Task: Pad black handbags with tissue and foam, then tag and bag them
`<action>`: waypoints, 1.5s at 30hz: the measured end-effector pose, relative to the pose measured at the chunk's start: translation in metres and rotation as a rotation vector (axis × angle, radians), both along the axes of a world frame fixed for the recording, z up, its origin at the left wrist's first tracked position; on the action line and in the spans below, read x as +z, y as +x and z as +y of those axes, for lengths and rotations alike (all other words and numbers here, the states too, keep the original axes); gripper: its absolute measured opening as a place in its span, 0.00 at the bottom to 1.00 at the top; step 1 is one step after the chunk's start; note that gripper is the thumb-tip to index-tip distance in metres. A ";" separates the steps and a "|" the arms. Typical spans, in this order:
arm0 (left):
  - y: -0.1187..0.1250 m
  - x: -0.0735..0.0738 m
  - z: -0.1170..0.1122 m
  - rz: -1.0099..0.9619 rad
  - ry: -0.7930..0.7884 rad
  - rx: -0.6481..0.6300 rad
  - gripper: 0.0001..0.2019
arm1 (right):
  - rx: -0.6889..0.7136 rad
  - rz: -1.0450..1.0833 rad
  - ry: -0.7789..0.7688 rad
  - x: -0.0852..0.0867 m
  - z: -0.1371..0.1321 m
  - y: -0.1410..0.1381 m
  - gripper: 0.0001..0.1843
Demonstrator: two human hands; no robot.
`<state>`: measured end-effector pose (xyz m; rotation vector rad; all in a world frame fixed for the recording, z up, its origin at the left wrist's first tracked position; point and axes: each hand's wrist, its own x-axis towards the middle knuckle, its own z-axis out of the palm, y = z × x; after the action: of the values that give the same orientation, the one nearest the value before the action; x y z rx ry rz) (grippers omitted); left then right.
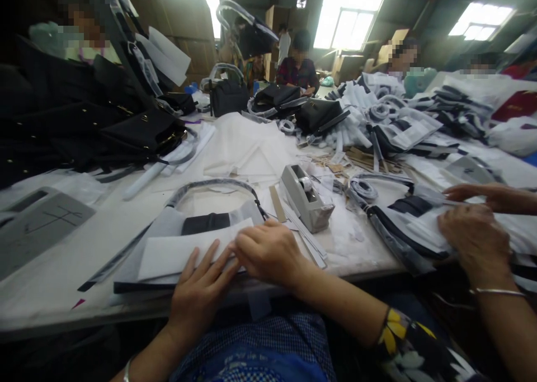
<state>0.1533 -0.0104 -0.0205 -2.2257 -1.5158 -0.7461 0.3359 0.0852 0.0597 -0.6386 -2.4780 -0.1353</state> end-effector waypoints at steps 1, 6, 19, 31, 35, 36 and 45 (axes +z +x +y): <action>0.001 0.000 0.000 -0.016 0.003 0.004 0.21 | 0.011 -0.054 -0.009 0.003 0.016 -0.010 0.11; 0.003 -0.001 0.001 -0.054 0.005 0.016 0.21 | 0.038 -0.456 -0.236 -0.012 0.077 -0.048 0.21; 0.001 -0.004 0.003 -0.079 0.005 0.010 0.21 | -0.138 -0.786 -0.365 0.006 0.083 -0.064 0.20; -0.003 0.003 -0.001 -0.010 -0.106 -0.014 0.25 | 0.175 0.078 -0.102 -0.054 -0.059 0.074 0.24; -0.003 0.007 -0.001 0.032 -0.104 -0.020 0.25 | 0.062 -0.078 -0.018 -0.107 -0.074 0.080 0.22; -0.003 0.009 -0.001 0.038 -0.102 -0.020 0.25 | 0.058 -0.048 -0.006 -0.115 -0.072 0.076 0.22; -0.001 0.011 0.000 0.085 -0.071 0.005 0.24 | 0.192 0.285 -0.100 -0.101 -0.083 0.041 0.13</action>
<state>0.1526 -0.0107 -0.0097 -2.2731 -1.5286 -0.5964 0.3766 0.0024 -0.0412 -0.4242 -2.2632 0.1451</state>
